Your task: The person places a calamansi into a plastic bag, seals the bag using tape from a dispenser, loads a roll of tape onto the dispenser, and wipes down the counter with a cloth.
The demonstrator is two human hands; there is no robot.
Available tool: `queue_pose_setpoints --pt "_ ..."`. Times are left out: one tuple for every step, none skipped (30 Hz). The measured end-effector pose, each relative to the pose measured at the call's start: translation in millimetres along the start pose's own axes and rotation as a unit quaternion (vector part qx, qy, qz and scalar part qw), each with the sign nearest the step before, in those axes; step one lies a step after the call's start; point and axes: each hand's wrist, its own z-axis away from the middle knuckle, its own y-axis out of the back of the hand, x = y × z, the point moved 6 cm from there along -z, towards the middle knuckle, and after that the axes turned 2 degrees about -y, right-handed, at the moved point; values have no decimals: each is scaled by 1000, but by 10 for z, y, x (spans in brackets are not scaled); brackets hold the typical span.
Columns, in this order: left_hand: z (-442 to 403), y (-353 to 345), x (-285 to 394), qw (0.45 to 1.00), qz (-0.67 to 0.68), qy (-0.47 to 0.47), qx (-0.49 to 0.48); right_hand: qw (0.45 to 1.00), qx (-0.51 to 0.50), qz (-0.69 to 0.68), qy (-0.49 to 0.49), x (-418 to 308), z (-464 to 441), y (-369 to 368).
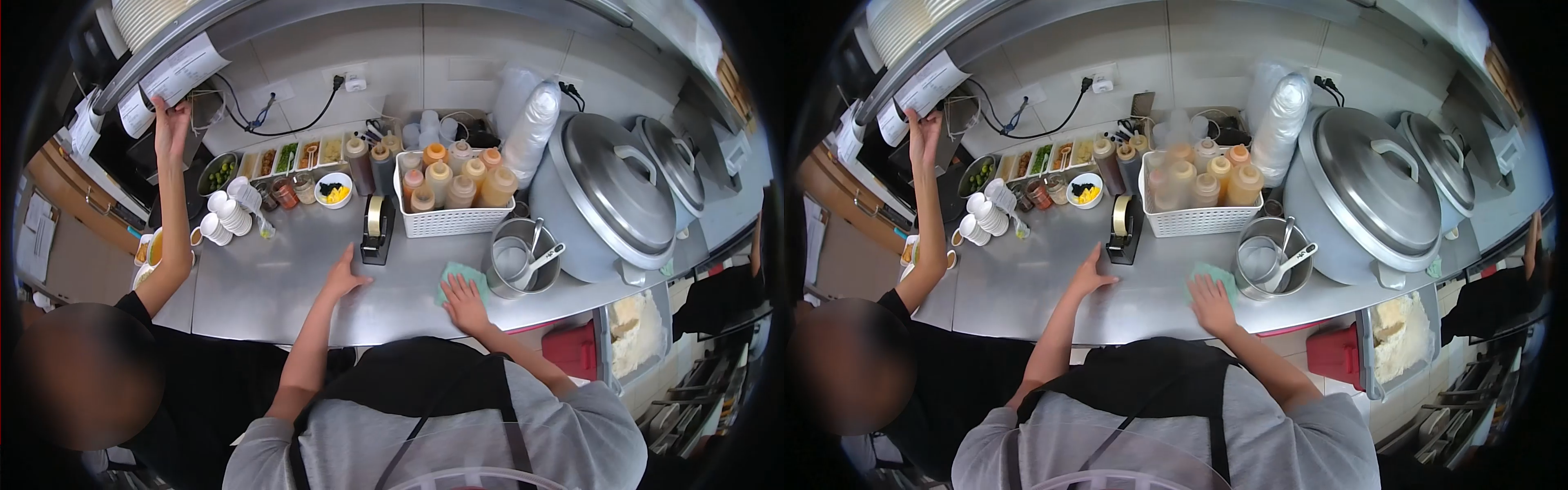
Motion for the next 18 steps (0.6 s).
queue_pose_setpoints --pt "-83 -39 -18 999 47 9 -4 1000 -13 -11 8 -40 121 59" --pt "-167 -105 -87 995 94 17 -7 1000 -15 -12 11 -56 225 130" --pt "-253 -179 -159 995 95 21 -6 999 -21 -40 13 -60 321 197" --pt "-357 -272 -251 976 215 -14 17 997 -27 -69 14 -52 384 240" --pt "-398 -250 -205 941 331 -49 40 997 -29 -70 16 -31 418 267" --pt "-434 -242 -205 941 331 -46 41 996 -37 -77 8 0 441 279" --pt "-428 -184 -66 960 278 -18 4 996 -43 -82 1 16 444 273" --pt "-413 -150 52 974 223 10 -32 996 -43 -83 2 13 427 248" --pt "-400 -122 146 974 223 10 -31 997 -38 -67 -1 15 407 217" --pt "-393 -100 213 984 178 12 -16 998 -35 -50 -3 6 383 214" --pt "-403 -90 263 991 134 14 0 998 -35 -50 -1 -10 357 207" --pt "-458 -184 214 991 133 14 2 999 -25 -23 -4 -28 313 206" --pt "-534 -305 108 987 157 -12 40 1000 -14 4 -8 -45 264 212" --pt "-555 -315 148 980 181 -39 77 1000 -13 4 -6 -48 220 186" --pt "-577 -357 141 982 161 -21 92 1000 -19 2 -8 -32 177 132" --pt "-590 -362 214 982 161 -21 94 1000 -26 2 -9 -18 133 85" --pt "-602 -362 265 982 161 -6 99 1000 -26 2 -7 -10 84 45" --pt "-613 -353 312 981 161 9 104 1000 -22 3 -7 4 20 5"
